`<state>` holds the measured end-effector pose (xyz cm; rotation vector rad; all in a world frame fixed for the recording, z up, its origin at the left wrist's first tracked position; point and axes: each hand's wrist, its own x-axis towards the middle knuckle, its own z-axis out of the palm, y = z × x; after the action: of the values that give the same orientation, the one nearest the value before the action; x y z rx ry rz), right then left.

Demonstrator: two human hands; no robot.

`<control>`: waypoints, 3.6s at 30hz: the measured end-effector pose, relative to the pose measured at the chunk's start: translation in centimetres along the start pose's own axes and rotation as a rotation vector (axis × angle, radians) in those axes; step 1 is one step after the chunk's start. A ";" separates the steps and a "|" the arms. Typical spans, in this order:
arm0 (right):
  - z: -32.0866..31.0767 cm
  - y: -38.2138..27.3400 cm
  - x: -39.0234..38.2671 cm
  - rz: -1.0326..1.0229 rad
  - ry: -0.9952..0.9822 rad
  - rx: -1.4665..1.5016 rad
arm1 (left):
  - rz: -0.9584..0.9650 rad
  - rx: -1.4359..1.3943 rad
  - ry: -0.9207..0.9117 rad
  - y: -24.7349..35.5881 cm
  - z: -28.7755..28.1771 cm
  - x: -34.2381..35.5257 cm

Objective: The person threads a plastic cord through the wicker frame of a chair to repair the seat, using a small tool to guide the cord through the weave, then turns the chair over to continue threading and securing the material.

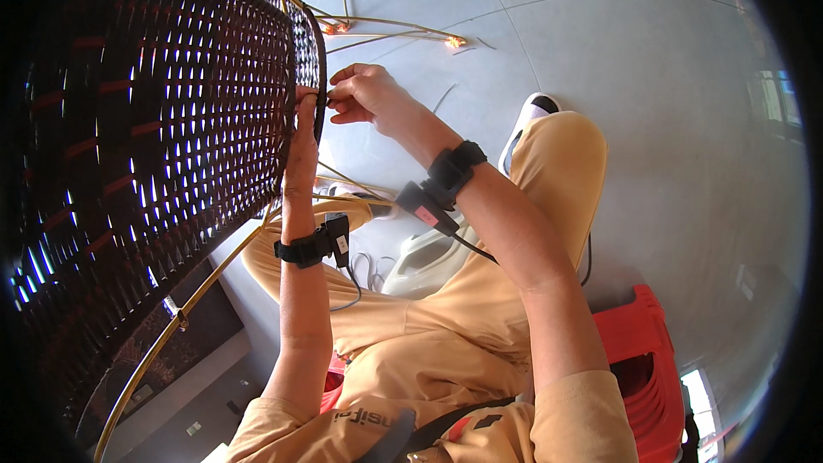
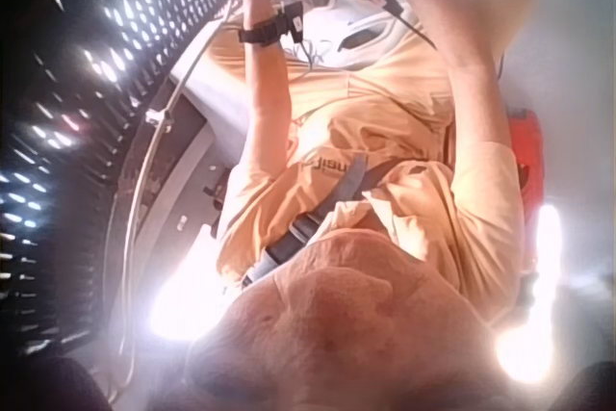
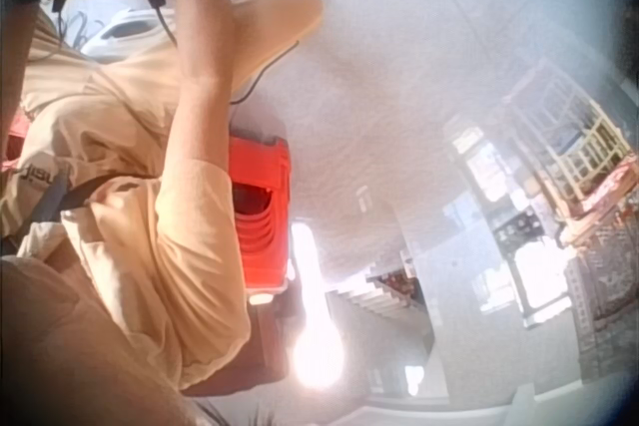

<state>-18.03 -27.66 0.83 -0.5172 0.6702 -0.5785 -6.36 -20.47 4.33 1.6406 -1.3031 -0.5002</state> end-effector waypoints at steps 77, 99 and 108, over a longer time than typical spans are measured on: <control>3.4 1.5 -2.5 -0.724 0.378 -0.775 | 0.002 0.172 0.014 -1.4 -1.3 -0.4; 3.1 -0.6 -1.5 -0.529 0.369 -0.988 | 0.175 0.141 -0.002 -0.3 -0.3 -0.5; 2.2 1.7 -3.0 -0.684 0.275 -0.743 | 0.167 0.128 -0.052 0.1 -0.4 -0.5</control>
<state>-17.87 -24.01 2.55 -1.4099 0.9761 -1.0559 -6.28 -19.88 4.54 1.6138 -1.5231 -0.3665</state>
